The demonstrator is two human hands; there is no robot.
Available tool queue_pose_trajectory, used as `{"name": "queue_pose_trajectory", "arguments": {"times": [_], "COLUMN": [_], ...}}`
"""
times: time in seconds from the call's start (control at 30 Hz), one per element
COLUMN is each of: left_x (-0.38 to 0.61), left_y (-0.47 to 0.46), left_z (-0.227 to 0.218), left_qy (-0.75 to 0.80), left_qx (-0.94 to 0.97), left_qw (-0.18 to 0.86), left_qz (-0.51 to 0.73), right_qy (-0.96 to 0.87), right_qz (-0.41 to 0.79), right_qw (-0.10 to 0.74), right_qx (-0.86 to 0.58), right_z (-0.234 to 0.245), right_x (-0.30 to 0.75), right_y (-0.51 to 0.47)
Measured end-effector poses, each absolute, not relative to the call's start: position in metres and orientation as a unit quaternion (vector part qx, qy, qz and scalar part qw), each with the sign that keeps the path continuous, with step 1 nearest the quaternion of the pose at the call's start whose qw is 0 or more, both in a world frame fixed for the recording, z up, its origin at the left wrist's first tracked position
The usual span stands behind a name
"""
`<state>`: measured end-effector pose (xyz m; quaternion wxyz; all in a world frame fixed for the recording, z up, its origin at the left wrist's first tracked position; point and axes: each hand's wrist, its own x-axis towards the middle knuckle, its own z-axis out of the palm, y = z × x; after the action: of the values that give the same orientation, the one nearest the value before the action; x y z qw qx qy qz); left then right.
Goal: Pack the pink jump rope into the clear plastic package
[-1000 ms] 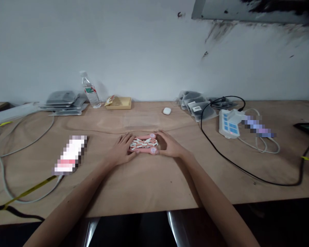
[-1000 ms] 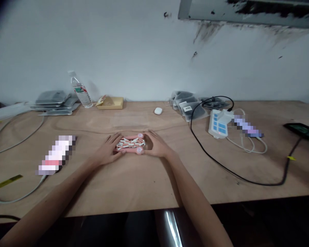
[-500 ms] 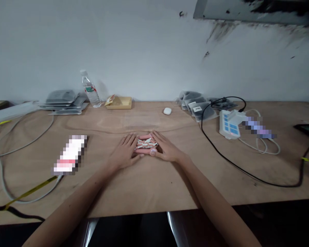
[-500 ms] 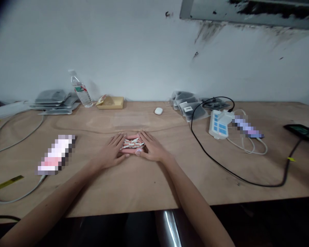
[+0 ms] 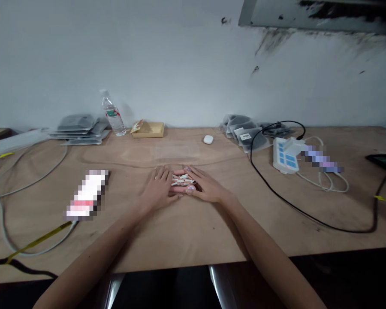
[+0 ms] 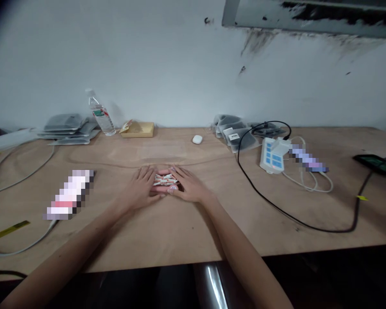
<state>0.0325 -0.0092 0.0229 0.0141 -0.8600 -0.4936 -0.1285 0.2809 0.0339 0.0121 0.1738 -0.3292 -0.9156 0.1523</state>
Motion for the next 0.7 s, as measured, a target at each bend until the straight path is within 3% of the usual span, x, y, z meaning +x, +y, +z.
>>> {"name": "queue_pose_trajectory", "arguments": {"times": [0.7], "left_x": [0.031], "left_y": [0.009], "left_z": [0.001], "left_qy": [-0.521], "left_qx": [-0.826], "left_qw": [-0.053], "left_qz": [-0.208], "right_qy": [-0.83], "right_qz": [0.198], "right_qw": [0.317], "right_qx": [-0.413], "right_z": [0.006], "right_x": [0.292], "right_y": [0.042]}}
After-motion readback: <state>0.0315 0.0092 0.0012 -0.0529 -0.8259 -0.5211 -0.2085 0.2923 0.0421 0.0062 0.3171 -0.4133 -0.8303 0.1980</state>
